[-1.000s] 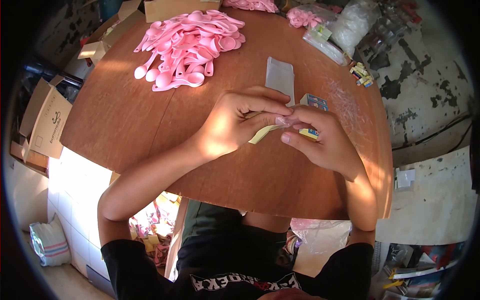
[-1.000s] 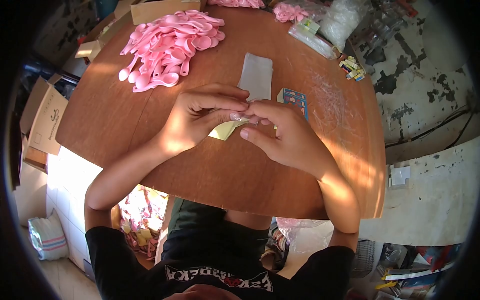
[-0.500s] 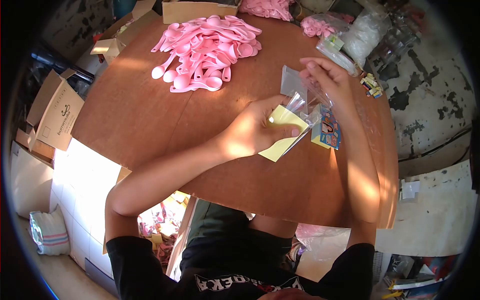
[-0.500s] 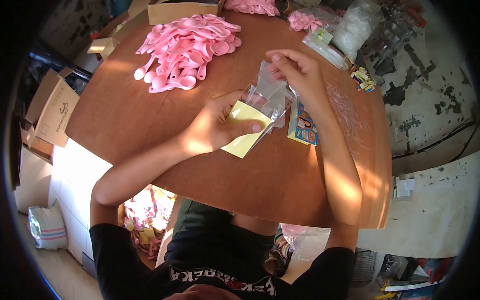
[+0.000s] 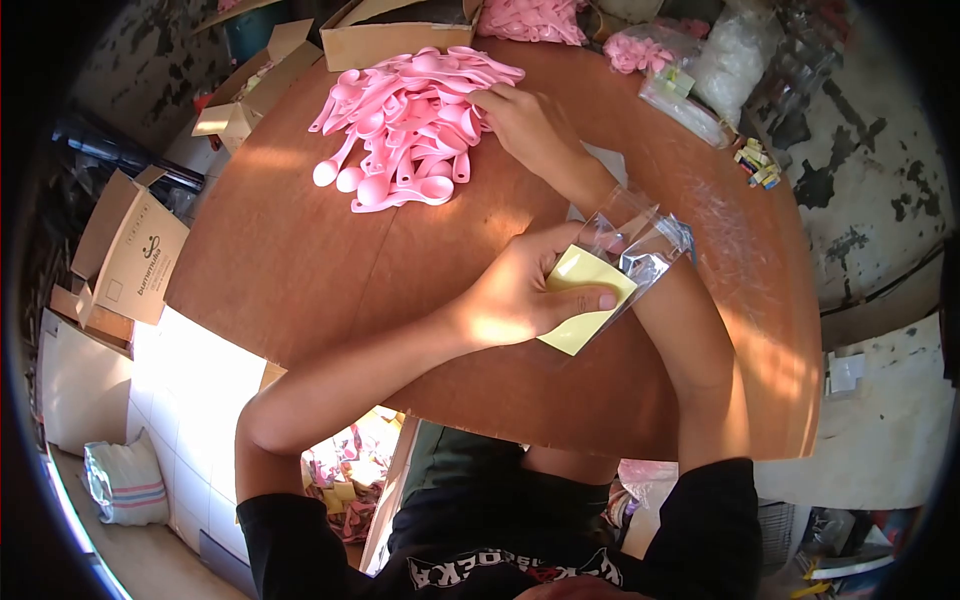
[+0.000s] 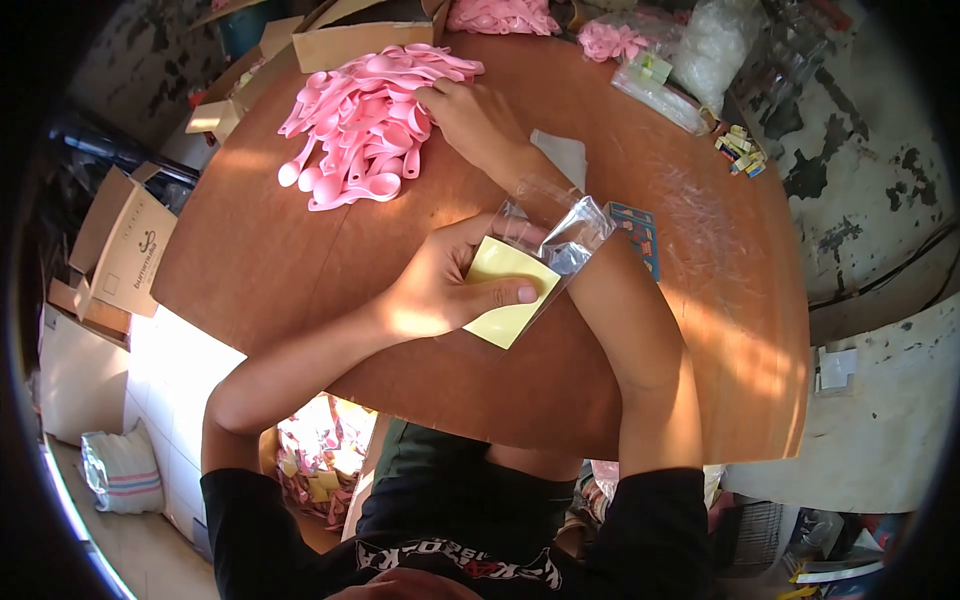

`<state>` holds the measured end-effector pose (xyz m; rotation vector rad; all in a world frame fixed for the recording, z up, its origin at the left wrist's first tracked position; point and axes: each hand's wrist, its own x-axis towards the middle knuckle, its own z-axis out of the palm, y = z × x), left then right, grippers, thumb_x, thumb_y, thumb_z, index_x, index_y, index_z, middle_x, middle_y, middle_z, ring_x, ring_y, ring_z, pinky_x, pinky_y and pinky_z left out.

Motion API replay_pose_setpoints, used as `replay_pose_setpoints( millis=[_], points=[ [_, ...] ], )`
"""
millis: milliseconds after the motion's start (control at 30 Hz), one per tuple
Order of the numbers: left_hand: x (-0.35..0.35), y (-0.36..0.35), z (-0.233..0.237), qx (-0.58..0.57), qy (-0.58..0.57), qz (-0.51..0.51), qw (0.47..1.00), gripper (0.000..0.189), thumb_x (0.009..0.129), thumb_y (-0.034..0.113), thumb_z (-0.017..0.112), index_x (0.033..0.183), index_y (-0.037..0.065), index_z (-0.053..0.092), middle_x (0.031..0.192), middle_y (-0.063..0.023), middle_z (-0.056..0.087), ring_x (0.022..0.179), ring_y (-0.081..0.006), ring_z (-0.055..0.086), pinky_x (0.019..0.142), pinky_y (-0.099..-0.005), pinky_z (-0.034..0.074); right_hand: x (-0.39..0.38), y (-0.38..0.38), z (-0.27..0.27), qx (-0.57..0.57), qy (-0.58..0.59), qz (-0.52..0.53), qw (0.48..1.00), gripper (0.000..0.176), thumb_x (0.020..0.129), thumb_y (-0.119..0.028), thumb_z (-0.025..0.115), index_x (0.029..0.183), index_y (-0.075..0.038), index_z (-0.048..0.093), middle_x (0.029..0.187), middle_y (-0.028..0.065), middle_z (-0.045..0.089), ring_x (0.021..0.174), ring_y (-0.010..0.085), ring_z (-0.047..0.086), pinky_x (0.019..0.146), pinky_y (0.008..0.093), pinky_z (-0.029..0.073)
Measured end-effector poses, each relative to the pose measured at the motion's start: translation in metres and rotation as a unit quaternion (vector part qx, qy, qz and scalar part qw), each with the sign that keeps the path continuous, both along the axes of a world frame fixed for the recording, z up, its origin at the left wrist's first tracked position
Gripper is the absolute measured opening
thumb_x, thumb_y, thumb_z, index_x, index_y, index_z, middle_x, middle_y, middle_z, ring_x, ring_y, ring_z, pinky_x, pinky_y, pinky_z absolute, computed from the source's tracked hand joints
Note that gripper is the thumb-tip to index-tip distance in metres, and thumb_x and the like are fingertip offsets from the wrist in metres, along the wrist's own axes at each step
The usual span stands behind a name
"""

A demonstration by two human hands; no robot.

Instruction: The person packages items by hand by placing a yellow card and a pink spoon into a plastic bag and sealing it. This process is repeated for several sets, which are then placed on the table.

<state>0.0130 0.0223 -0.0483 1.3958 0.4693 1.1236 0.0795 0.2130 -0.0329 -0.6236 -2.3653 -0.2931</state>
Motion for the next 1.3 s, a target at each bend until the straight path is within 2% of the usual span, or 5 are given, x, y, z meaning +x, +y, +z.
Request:
replay_pose_setpoints(
  millis=[233, 667, 733, 1033, 1300],
  points=[
    [-0.001, 0.003, 0.001, -0.005, 0.048, 0.013, 0.999, 0.045, 0.086, 0.004, 0.072, 0.126, -0.001, 0.053, 0.113, -0.0059, 0.064, 0.101, -0.0084, 0.060, 0.086, -0.0247, 0.050, 0.014, 0.000, 0.007, -0.157, 0.189, 0.071, 0.967, 0.030, 0.081, -0.009, 0.069, 0.111, -0.005, 0.069, 0.084, 0.0156, 0.071, 0.073, 0.0222, 0.070, 0.067, 0.0314, 0.055],
    [0.005, 0.003, -0.002, -0.049, 0.066, 0.055, 0.995, 0.043, 0.086, 0.012, 0.074, 0.122, -0.001, 0.054, 0.100, -0.0040, 0.067, 0.085, -0.0060, 0.061, 0.071, -0.0225, 0.051, 0.057, -0.035, 0.030, -0.128, 0.192, 0.090, 0.969, 0.029, 0.077, -0.013, 0.072, 0.105, -0.006, 0.069, 0.086, 0.0153, 0.070, 0.073, 0.0247, 0.069, 0.069, 0.0340, 0.055],
    [0.006, 0.003, -0.003, -0.052, 0.054, 0.049, 0.996, 0.045, 0.086, 0.013, 0.074, 0.123, -0.001, 0.054, 0.101, -0.0040, 0.067, 0.086, -0.0058, 0.061, 0.071, -0.0223, 0.051, 0.065, -0.039, 0.029, -0.258, 0.224, 0.078, 0.937, 0.028, 0.081, -0.010, 0.075, 0.107, -0.002, 0.069, 0.088, 0.0091, 0.073, 0.078, 0.0125, 0.069, 0.071, 0.0259, 0.055],
    [0.008, 0.004, -0.004, -0.040, 0.073, 0.058, 0.995, 0.039, 0.087, 0.012, 0.073, 0.120, 0.000, 0.055, 0.101, -0.0035, 0.067, 0.087, -0.0065, 0.062, 0.073, -0.0234, 0.051, 0.100, -0.054, 0.029, -0.397, 0.366, 0.075, 0.839, 0.019, 0.088, -0.012, 0.071, 0.100, 0.001, 0.066, 0.087, 0.0070, 0.069, 0.076, 0.0097, 0.065, 0.067, 0.0218, 0.052],
    [0.003, 0.012, -0.007, -0.015, 0.132, 0.069, 0.989, 0.038, 0.086, 0.012, 0.072, 0.118, 0.000, 0.056, 0.100, -0.0046, 0.067, 0.090, -0.0098, 0.063, 0.078, -0.0275, 0.052, 0.170, -0.118, 0.079, -0.301, 0.493, 0.049, 0.815, 0.017, 0.092, -0.015, 0.067, 0.099, 0.000, 0.065, 0.085, 0.0054, 0.068, 0.068, 0.0095, 0.063, 0.065, 0.0230, 0.053]
  ],
)
